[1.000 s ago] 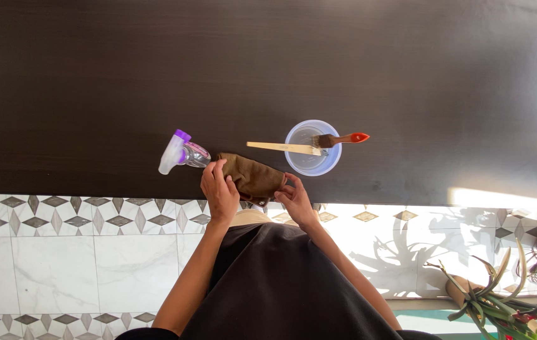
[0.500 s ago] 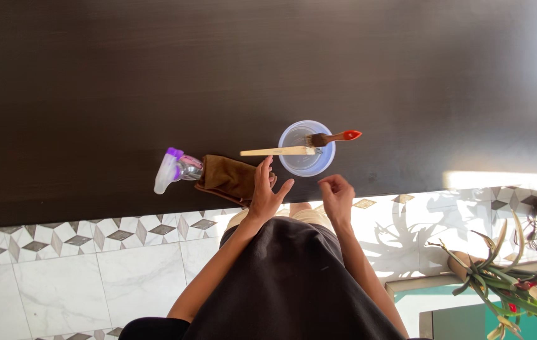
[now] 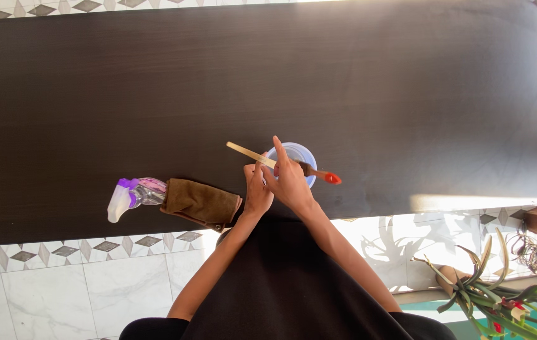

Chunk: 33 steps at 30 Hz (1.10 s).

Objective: The person applies liquid from a container onto a dark table surface using a brush.

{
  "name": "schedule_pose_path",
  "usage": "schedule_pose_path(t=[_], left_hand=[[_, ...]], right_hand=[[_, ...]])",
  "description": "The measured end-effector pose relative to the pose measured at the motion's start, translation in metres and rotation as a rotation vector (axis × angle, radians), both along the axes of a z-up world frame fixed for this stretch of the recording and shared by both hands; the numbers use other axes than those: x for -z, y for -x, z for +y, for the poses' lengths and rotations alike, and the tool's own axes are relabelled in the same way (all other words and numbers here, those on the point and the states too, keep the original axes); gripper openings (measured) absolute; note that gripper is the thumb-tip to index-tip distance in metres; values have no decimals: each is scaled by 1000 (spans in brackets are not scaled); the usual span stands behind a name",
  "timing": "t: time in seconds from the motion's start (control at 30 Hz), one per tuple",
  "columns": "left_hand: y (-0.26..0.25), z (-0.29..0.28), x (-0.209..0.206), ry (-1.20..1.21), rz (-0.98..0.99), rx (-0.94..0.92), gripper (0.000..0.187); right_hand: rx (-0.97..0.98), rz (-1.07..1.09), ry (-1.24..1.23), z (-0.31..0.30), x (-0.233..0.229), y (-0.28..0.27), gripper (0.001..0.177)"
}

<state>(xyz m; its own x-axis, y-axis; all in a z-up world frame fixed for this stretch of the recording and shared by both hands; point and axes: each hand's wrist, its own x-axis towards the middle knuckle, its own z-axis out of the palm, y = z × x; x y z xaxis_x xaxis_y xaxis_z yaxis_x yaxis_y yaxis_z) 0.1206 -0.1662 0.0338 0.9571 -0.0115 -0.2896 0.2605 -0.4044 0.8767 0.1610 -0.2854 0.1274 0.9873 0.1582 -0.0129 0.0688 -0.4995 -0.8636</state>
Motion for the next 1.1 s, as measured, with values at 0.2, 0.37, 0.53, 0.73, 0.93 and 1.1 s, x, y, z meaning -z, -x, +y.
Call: schedule_pose_path(t=[0.2,0.37,0.53,0.73,0.93,1.1], left_hand=[[-11,-31,16,17,-195,71,30],[-24,-42,10,-28,-112,15,34],[-44,-41,-23,211,135,-207,59],[-62,-39,-24,403,59,-321,57],[-67,-36,-23,503,69,-379,61],[-61,-31,-16,543,67,-376,61]], right_hand=[[11,77,88,-24,17,-32,41],[61,203,90,-48,-13,-48,19],[108,101,34,-101,-54,-47,21],[367,72,-459,-161,-43,-41,19],[516,-20,-592,-186,-1,-51,18],[526,14,-478,-185,37,-69,20]])
